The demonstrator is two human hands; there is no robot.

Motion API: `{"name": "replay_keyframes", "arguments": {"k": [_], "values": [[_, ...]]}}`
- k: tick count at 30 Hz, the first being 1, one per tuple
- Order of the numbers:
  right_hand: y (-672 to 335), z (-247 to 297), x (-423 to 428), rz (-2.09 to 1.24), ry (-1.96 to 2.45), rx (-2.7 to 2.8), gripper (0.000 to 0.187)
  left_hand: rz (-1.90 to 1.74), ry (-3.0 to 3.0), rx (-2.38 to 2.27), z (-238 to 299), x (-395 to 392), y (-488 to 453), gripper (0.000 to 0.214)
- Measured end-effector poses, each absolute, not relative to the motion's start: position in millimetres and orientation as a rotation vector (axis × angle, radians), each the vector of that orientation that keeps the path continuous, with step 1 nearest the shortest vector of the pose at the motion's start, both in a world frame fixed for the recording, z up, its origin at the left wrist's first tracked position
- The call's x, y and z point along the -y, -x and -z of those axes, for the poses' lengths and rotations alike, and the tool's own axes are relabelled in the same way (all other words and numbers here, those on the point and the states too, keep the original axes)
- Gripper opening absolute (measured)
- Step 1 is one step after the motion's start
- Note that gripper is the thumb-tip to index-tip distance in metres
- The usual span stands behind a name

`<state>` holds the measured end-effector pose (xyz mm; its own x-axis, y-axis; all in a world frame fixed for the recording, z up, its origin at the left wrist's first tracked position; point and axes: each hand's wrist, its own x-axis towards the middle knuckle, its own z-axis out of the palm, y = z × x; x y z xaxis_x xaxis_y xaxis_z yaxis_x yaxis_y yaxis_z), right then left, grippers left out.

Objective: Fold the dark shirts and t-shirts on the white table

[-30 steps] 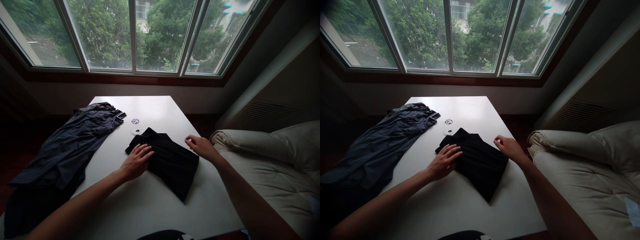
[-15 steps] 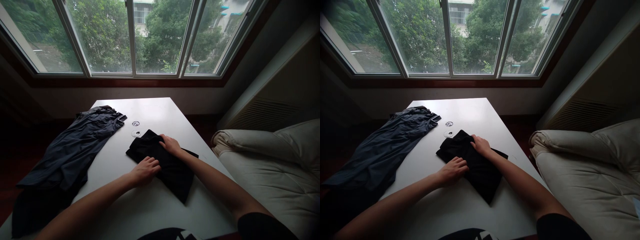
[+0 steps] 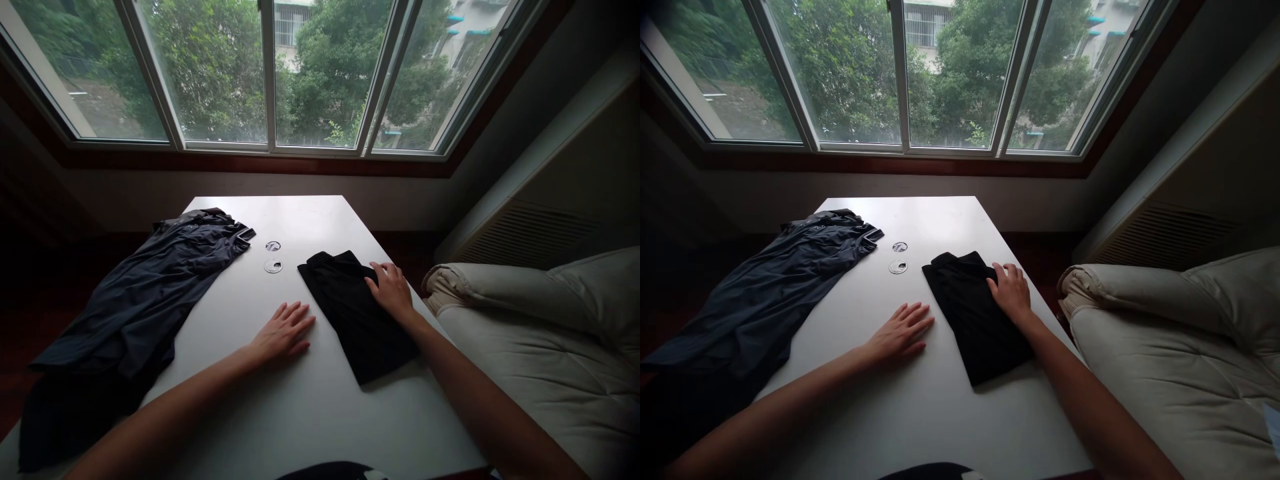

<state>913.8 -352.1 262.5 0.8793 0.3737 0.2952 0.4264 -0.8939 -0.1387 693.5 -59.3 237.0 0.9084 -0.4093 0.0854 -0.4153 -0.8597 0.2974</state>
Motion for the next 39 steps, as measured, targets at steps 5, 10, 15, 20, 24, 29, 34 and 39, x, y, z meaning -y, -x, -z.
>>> {"name": "replay_keyframes", "arguments": {"k": [5, 10, 15, 20, 24, 29, 34, 39], "values": [[-871, -252, 329, 0.165, 2.642, 1.186, 0.055, 0.019, -2.772, 0.605, -240, 62, -693, 0.062], [-874, -223, 308, -0.018, 2.792, 1.161, 0.070, 0.054, -2.781, 0.568, -238, 64, -692, 0.061], [-926, -215, 289, -0.051, 2.872, 0.985, 0.071, 0.066, -2.773, 0.536, -239, 64, -689, 0.061], [-991, -216, 266, -0.104, 2.894, 0.802, 0.072, 0.045, -2.753, 0.544, -239, 62, -686, 0.060], [-1031, -222, 251, -0.104, 2.911, 0.710, 0.069, -0.008, -2.723, 0.572, -237, 59, -683, 0.060], [-1042, -228, 241, 0.010, 2.896, 0.703, 0.064, -0.173, -2.749, 0.469, -242, 32, -689, 0.042], [-1014, -226, 244, 0.356, 2.839, 0.714, 0.054, -0.501, -2.826, -0.067, -258, -63, -695, 0.030], [-984, -210, 260, 0.197, 2.906, 0.557, 0.070, -0.377, -3.028, -0.720, -262, -157, -676, 0.042]]}}
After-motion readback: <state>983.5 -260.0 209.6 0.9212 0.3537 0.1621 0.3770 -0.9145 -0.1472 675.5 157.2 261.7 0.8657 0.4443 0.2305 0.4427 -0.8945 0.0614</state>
